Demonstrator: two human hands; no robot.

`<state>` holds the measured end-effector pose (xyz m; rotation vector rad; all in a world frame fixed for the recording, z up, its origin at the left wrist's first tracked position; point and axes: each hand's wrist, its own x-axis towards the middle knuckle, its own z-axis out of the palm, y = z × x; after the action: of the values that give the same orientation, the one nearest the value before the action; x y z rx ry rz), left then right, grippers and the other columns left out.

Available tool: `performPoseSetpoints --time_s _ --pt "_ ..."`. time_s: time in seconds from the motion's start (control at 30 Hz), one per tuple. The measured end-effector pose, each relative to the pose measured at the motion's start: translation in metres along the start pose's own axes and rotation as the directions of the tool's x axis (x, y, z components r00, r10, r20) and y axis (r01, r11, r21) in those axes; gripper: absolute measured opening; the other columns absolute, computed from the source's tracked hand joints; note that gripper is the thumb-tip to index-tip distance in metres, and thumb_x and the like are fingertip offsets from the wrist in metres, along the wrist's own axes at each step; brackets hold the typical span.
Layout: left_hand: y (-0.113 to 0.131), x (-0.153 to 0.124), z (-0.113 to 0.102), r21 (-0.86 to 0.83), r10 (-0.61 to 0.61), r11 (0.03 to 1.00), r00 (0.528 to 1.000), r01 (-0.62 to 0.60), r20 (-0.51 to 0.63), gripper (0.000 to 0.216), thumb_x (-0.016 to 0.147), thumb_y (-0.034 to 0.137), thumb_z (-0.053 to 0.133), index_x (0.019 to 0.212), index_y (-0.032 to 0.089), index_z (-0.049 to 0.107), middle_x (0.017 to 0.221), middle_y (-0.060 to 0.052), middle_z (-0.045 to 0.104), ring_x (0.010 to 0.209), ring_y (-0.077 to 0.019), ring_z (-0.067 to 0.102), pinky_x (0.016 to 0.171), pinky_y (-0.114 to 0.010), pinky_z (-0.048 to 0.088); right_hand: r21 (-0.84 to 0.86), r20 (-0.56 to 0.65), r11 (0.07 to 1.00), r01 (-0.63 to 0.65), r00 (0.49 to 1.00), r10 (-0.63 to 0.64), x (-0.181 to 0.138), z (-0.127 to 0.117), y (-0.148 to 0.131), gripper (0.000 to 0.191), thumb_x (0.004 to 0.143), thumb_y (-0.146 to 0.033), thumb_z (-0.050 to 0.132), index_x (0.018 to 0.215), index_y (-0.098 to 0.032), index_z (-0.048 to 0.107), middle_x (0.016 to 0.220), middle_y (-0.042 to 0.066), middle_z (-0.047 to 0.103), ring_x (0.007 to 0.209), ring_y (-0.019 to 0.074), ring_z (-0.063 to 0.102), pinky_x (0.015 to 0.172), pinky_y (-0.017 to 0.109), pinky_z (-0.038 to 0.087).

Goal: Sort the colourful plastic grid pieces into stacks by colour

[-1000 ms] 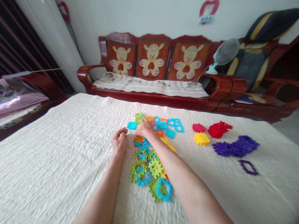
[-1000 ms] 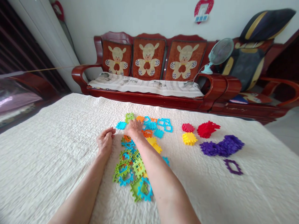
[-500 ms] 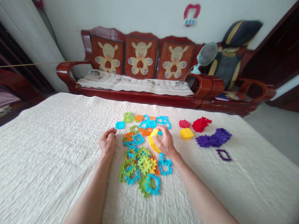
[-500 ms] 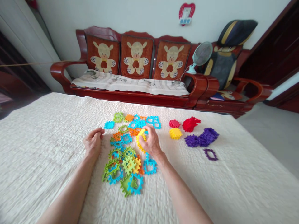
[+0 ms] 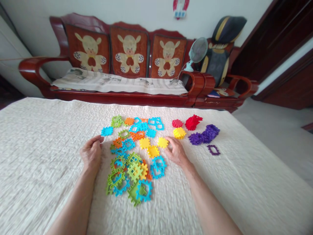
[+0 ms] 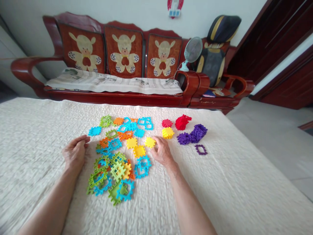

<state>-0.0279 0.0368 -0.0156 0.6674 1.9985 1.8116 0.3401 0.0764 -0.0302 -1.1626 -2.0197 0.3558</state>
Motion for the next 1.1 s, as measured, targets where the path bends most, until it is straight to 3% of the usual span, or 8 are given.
performPoseSetpoints --time_s 0.13,0.3,0.53,0.8,1.1 --pt "-0.002 0.001 -0.002 0.003 0.001 1.0 1.0 -0.001 0.021 0.029 0.068 0.027 0.057 0.089 0.017 0.075 0.088 -0.006 0.076 0.087 -0.0194 0.07 0.08 -0.033 0.057 -0.026 -0.016 0.999 0.032 0.999 -0.032 0.0 -0.001 0.0 0.053 0.073 -0.017 0.057 0.126 -0.018 0.059 0.13 0.015 0.062 0.127 0.0294 0.056 0.112 0.05 0.045" --pt "0.0 0.0 -0.003 0.019 0.004 1.0 1.0 -0.004 0.006 0.03 0.067 0.026 0.058 0.089 0.017 0.076 0.085 -0.005 0.076 0.082 -0.0186 0.069 0.082 -0.036 0.057 -0.095 0.004 0.995 0.022 1.0 -0.021 0.003 0.003 -0.005 0.04 0.081 -0.03 0.065 0.119 -0.018 0.063 0.116 0.014 0.066 0.114 0.0302 0.061 0.103 0.05 0.05" --pt "0.001 -0.001 -0.002 0.009 -0.015 1.0 1.0 0.015 -0.006 0.031 0.066 0.027 0.06 0.09 0.017 0.076 0.087 -0.006 0.076 0.083 -0.0189 0.07 0.085 -0.038 0.058 -0.077 -0.013 0.993 0.094 0.995 -0.095 0.003 0.007 -0.003 0.046 0.077 -0.015 0.056 0.123 -0.017 0.061 0.13 0.015 0.061 0.126 0.0283 0.056 0.11 0.048 0.045" --pt "0.003 -0.003 -0.001 0.031 0.0 1.0 1.0 0.0 -0.003 0.033 0.067 0.027 0.059 0.092 0.015 0.076 0.087 -0.007 0.076 0.084 -0.0199 0.07 0.082 -0.037 0.059 -0.182 0.005 0.982 -0.049 0.999 0.051 0.004 0.009 -0.017 0.044 0.083 -0.039 0.07 0.121 -0.019 0.064 0.118 0.014 0.064 0.114 0.0308 0.058 0.103 0.05 0.048" --pt "-0.002 0.001 -0.004 0.043 -0.003 0.999 1.0 0.003 0.013 0.031 0.068 0.024 0.059 0.092 0.016 0.077 0.088 -0.006 0.077 0.082 -0.019 0.069 0.081 -0.035 0.058 -0.139 0.044 0.99 0.029 0.999 -0.023 0.005 0.008 -0.016 0.042 0.079 -0.016 0.055 0.12 -0.017 0.064 0.122 0.014 0.064 0.118 0.0278 0.058 0.106 0.048 0.046"
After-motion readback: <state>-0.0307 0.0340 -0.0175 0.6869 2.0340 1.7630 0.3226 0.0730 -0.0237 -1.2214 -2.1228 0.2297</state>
